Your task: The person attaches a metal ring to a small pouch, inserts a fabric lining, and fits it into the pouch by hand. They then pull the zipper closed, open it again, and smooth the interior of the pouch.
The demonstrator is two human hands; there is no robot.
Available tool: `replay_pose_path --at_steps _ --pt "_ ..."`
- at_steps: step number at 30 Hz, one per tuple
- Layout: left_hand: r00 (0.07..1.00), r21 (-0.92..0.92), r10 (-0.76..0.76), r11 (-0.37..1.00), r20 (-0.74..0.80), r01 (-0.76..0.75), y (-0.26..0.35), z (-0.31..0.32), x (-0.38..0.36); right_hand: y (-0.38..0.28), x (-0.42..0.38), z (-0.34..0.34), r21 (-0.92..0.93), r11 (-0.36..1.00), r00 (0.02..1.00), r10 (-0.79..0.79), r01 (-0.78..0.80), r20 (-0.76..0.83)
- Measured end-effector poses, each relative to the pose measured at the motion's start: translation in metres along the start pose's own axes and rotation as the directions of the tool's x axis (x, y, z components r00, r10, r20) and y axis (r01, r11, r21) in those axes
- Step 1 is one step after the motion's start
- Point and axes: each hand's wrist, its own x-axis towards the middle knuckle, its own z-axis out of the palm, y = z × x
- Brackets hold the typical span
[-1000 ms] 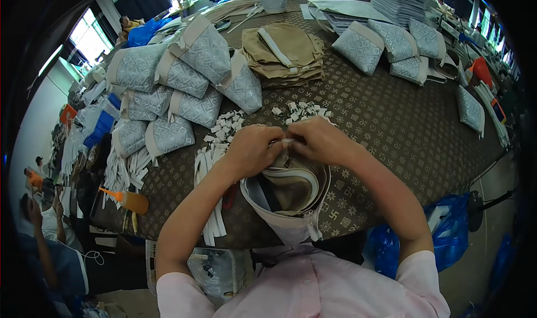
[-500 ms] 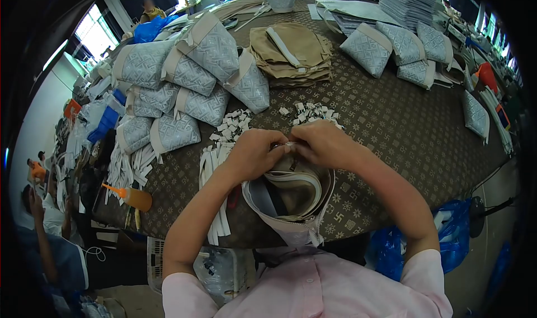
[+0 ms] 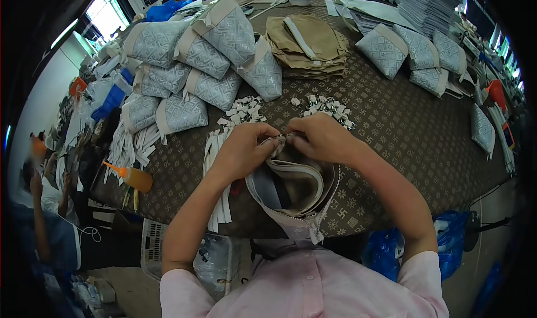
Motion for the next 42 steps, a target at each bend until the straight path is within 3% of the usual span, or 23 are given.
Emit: replay_pose_path --at_steps 3,11,19,21,26,31,33,34,36,37,39,40,41,42 --pt "1.0 0.042 0.01 0.999 -0.027 -0.009 -0.001 0.002 0.001 -0.002 0.0 -0.001 0.102 0.995 1.0 0.022 -0.023 0.006" --pt "0.998 0.095 0.059 0.994 -0.021 -0.056 0.009 -0.007 -0.01 -0.003 0.001 0.012 -0.267 0.964 0.999 -0.009 -0.003 -0.046" --pt "0.99 0.231 0.117 0.968 -0.074 -0.097 -0.004 -0.015 -0.003 -0.01 -0.002 0.012 -0.216 0.971 0.992 0.083 -0.102 -0.094" --pt "0.97 0.19 0.188 0.969 -0.153 -0.158 -0.007 -0.009 0.0 -0.005 0.0 0.02 -0.187 0.982 0.987 -0.041 0.012 -0.153" --pt "0.97 0.235 0.164 0.965 -0.179 -0.12 -0.009 -0.005 0.001 0.0 0.014 0.019 -0.136 0.989 0.996 0.055 -0.064 -0.069" --pt "0.963 0.234 0.153 0.967 -0.22 -0.1 -0.01 -0.004 -0.004 0.006 0.023 0.018 -0.09 0.996 0.999 -0.023 0.019 -0.047" --pt "0.88 0.455 0.297 0.884 -0.37 -0.107 0.001 0.001 -0.016 0.003 0.026 0.018 -0.106 0.994 1.0 0.002 -0.005 -0.023" --pt "0.884 0.455 0.291 0.885 -0.365 -0.104 0.009 0.001 -0.021 0.001 0.027 0.018 -0.127 0.991 1.0 0.028 -0.029 -0.006" --pt "0.877 0.649 0.303 0.76 -0.374 0.014 0.023 0.004 -0.033 0.004 0.032 0.019 -0.136 0.991 1.0 -0.005 0.001 -0.029" --pt "0.883 0.642 0.283 0.766 -0.375 0.028 0.021 0.006 -0.032 0.006 0.035 0.02 -0.152 0.988 0.997 -0.047 0.038 -0.055" --pt "0.946 0.671 0.108 0.729 -0.305 0.133 0.014 0.003 -0.017 0.007 0.041 0.022 -0.172 0.985 0.998 -0.026 0.015 -0.059" --pt "0.958 0.591 -0.035 0.781 -0.283 0.203 0.018 -0.004 -0.008 0.006 0.044 0.022 -0.188 0.982 0.999 0.003 -0.013 -0.053" --pt "0.958 0.59 -0.047 0.779 -0.284 0.214 0.009 -0.007 0.0 0.003 0.047 0.02 -0.235 0.972 0.999 0.015 -0.022 -0.032" --pt "0.953 0.581 0.057 0.803 -0.299 0.134 0.0 -0.01 0.008 0.001 0.046 0.021 -0.23 0.973 0.999 0.014 -0.021 -0.031"
